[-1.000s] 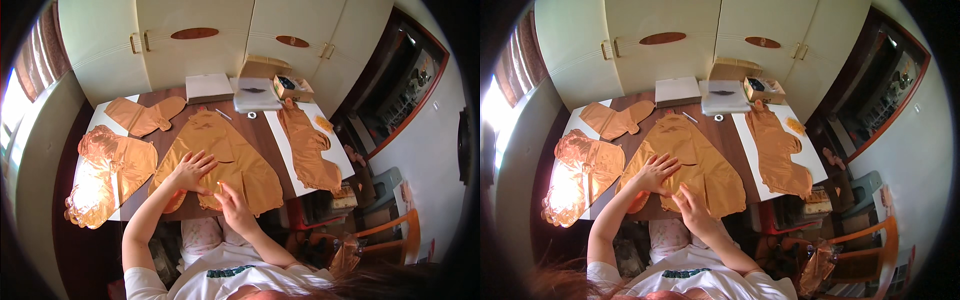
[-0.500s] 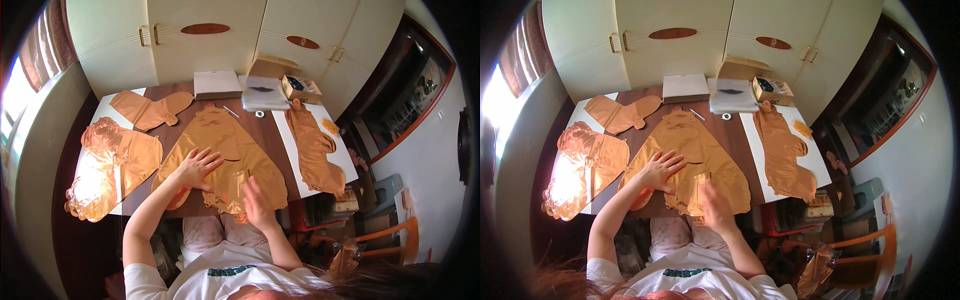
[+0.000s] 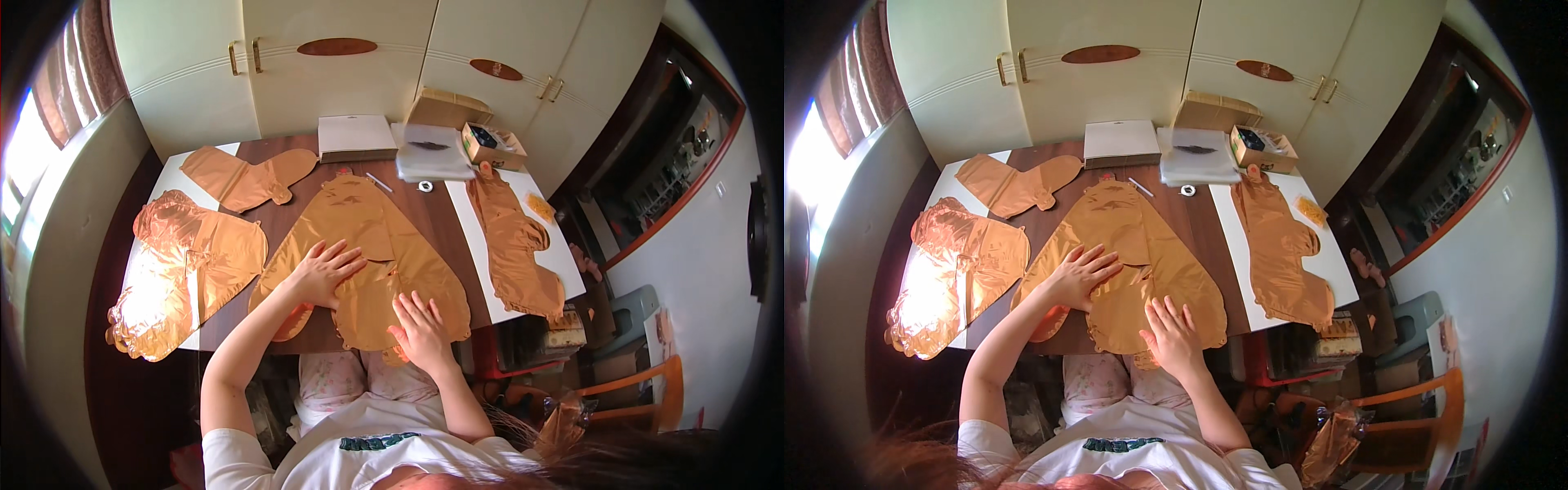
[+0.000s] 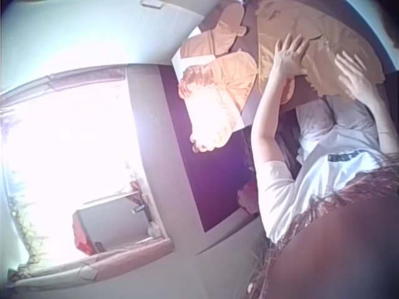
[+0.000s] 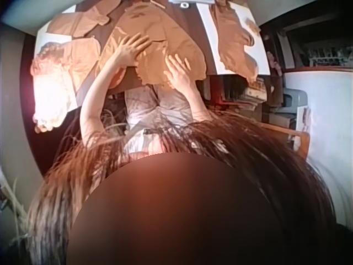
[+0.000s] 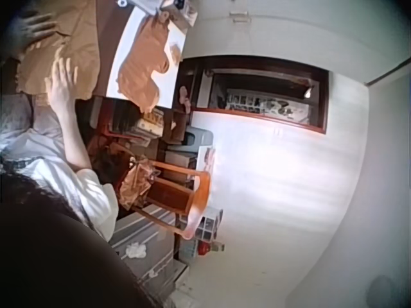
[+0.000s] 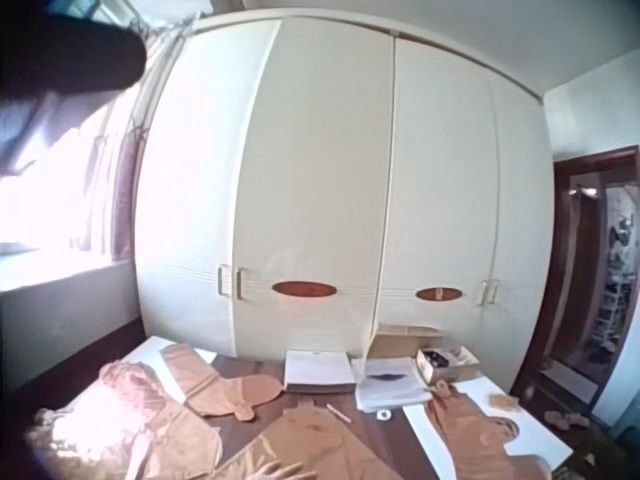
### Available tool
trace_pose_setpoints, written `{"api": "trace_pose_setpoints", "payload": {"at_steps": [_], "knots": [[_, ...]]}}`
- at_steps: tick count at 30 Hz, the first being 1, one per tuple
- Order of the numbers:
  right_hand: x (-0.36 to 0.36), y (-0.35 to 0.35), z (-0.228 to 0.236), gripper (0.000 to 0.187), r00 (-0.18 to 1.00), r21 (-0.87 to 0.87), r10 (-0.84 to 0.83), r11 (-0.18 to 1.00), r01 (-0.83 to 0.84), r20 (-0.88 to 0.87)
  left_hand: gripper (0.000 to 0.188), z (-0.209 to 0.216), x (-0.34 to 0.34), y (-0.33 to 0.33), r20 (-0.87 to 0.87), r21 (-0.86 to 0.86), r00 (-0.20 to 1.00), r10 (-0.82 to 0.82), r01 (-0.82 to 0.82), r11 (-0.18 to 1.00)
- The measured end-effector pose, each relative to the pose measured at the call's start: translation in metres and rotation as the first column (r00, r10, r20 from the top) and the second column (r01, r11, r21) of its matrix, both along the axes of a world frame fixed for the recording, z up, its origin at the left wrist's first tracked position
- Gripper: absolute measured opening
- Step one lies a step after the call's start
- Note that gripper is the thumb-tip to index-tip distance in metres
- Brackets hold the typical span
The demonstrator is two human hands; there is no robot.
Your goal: Folding and smoothing out large letter-shaped foil balloons on a desk.
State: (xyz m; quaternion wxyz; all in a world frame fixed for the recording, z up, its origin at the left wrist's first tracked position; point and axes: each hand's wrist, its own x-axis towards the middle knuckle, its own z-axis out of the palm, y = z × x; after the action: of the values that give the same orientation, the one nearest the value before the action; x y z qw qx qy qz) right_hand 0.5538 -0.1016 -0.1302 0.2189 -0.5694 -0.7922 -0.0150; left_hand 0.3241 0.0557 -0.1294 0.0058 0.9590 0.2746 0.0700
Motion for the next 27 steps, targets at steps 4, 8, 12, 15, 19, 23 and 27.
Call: {"api": "trace_pose_setpoints", "payload": {"at_steps": [4,8,12,15,19,23,27], "knots": [[0.0,-0.001,0.0,0.047,1.0,-0.038,0.012,0.999,-0.012,0.0,0.104,0.006,0.002,-0.002,-0.024,-0.033,1.0,0.001,-0.002,0.999],[0.001,-0.004,0.003,0.044,0.999,-0.098,0.041,0.994,-0.045,-0.035,0.107,0.008,0.001,-0.002,-0.044,-0.043,0.999,0.005,-0.007,0.999],[0.016,0.004,0.002,0.038,0.985,-0.081,0.092,0.991,-0.105,-0.146,0.109,0.007,0.001,-0.002,-0.019,-0.058,1.0,0.009,-0.011,0.998],[0.041,0.039,0.006,0.034,0.968,-0.052,0.195,0.977,-0.205,-0.156,0.108,0.007,0.0,-0.003,-0.011,-0.064,1.0,0.012,-0.013,0.998],[0.063,0.095,0.02,0.028,0.913,-0.138,0.276,0.935,-0.328,-0.301,0.105,0.008,0.003,-0.002,-0.013,-0.035,1.0,0.009,-0.01,0.999],[0.057,0.123,0.025,0.025,0.884,-0.269,0.409,0.846,-0.46,-0.226,0.105,0.007,0.001,-0.002,-0.032,-0.042,0.999,0.017,-0.018,0.999],[0.047,0.133,0.023,0.017,0.85,-0.328,0.472,0.784,-0.526,-0.234,0.105,0.006,0.002,-0.005,0.005,-0.052,1.0,0.017,-0.017,0.998]]}}
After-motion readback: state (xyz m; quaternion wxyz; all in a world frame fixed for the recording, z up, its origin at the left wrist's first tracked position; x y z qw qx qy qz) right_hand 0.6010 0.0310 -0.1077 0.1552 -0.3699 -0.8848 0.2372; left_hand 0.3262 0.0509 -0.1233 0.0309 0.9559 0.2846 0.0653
